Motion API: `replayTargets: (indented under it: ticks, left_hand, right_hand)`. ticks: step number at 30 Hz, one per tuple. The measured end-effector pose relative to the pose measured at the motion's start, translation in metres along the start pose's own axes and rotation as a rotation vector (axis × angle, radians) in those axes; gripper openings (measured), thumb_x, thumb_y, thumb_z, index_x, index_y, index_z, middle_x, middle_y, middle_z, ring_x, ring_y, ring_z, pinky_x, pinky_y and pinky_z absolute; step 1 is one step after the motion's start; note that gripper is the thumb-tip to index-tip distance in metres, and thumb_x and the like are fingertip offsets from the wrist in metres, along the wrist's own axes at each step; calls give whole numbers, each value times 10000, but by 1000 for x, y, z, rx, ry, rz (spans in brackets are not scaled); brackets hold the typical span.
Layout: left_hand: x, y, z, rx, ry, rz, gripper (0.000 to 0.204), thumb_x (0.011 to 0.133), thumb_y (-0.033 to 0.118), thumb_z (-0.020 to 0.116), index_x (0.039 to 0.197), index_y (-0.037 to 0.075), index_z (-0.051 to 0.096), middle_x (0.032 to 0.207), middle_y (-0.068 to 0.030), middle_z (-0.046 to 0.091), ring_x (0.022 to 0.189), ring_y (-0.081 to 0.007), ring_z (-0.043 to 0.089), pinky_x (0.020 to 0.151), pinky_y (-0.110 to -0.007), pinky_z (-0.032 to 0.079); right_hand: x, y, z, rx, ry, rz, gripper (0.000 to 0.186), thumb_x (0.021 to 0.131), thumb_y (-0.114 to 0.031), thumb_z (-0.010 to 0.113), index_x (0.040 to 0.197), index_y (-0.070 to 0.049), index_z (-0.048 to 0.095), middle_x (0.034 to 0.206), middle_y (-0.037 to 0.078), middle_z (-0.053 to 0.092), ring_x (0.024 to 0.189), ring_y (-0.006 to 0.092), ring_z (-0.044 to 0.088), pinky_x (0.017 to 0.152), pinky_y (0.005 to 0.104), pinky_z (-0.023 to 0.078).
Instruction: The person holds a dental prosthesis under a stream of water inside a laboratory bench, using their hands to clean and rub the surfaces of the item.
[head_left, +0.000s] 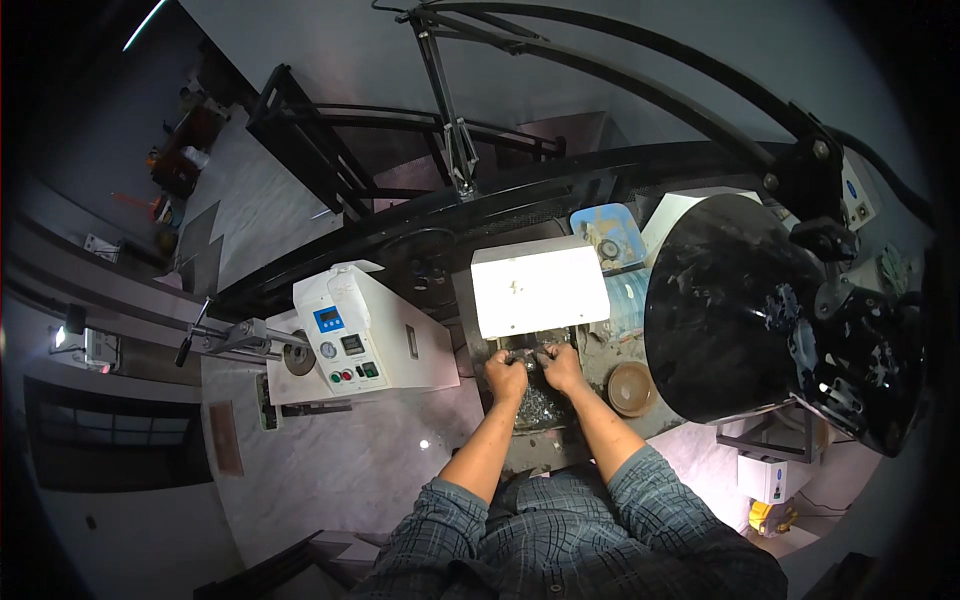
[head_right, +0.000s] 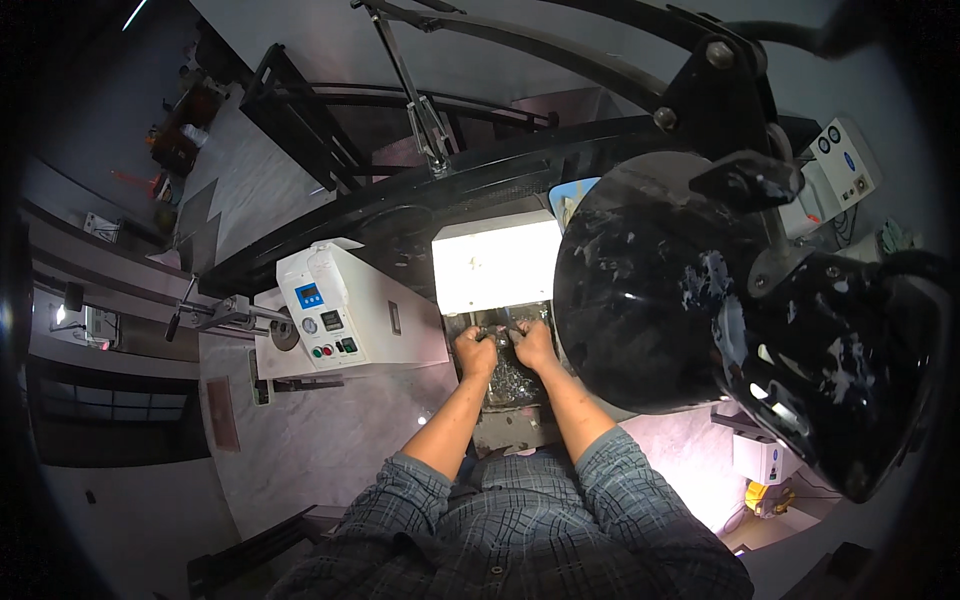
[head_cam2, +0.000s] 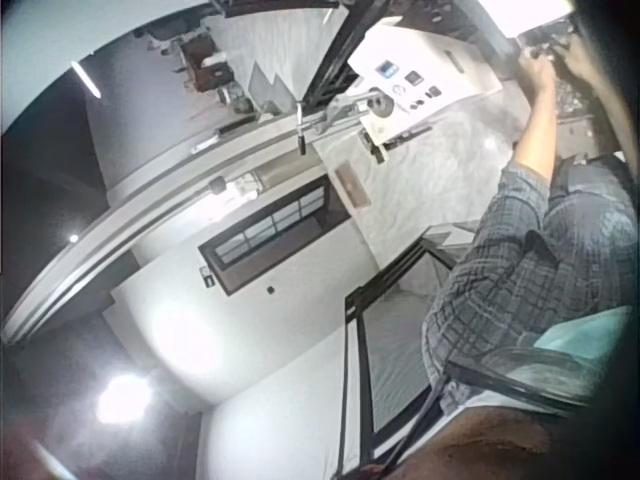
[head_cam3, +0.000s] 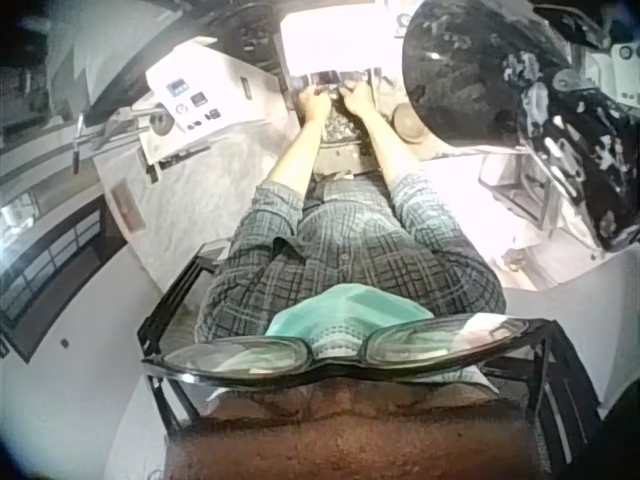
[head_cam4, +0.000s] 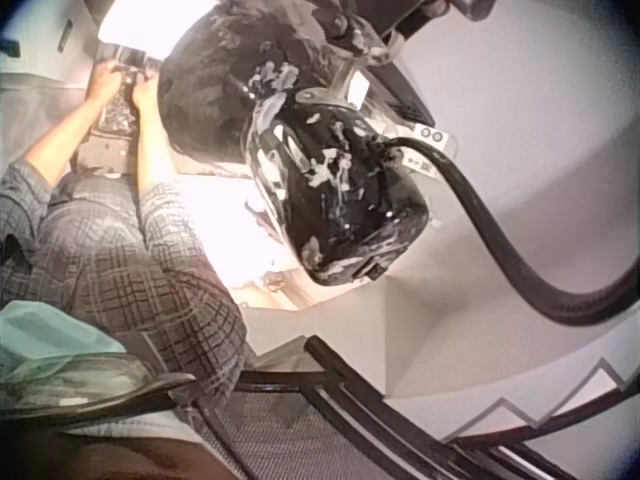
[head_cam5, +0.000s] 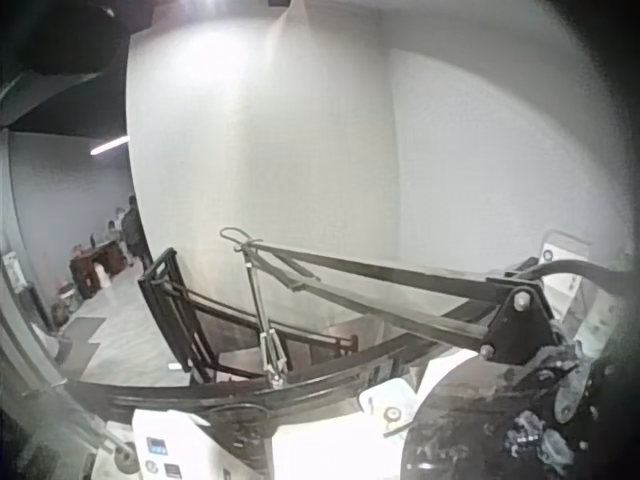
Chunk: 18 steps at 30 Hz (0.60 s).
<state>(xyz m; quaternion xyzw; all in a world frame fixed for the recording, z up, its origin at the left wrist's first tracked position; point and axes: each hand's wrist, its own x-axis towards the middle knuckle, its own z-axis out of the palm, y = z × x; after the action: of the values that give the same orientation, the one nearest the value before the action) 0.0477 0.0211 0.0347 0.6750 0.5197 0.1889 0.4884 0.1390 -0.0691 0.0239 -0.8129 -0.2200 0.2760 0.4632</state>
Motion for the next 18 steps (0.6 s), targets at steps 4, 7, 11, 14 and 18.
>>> replayTargets:
  ticks: [4,7,11,14,18]
  left_hand:
    - [1,-3,-6,-34,13,-1,129,691,52,640,745,-65,625,614,-119,605,594,-134,528,587,-323,444]
    - [-11,13,0,-21,10,-6,174,698,85,667,767,-70,631,656,-150,639,629,-174,588,619,-347,459]
    - [-4,23,-3,74,76,73,191,699,86,644,808,-71,633,754,-229,650,730,-308,648,679,-382,477]
    - [1,30,-3,109,1,138,144,700,75,599,762,-54,613,732,-275,611,734,-398,637,652,-421,472]
    - [9,25,-5,94,-36,208,146,704,77,588,769,-52,608,734,-275,603,757,-411,631,654,-429,475]
  right_hand:
    - [-2,-6,7,39,-2,13,107,793,-55,654,830,45,668,706,155,660,622,126,564,637,311,456]
    - [0,10,4,161,13,46,83,793,-40,645,794,40,668,669,76,654,601,105,524,610,292,438]
    - [3,12,5,145,-30,88,121,785,-68,656,859,22,688,737,135,682,663,148,611,679,304,462]
    - [7,20,4,215,-18,88,133,780,-60,657,884,13,694,778,139,691,698,149,622,701,298,466]
    - [7,16,6,237,-16,87,148,776,-57,657,902,11,694,832,154,693,756,160,638,737,292,471]
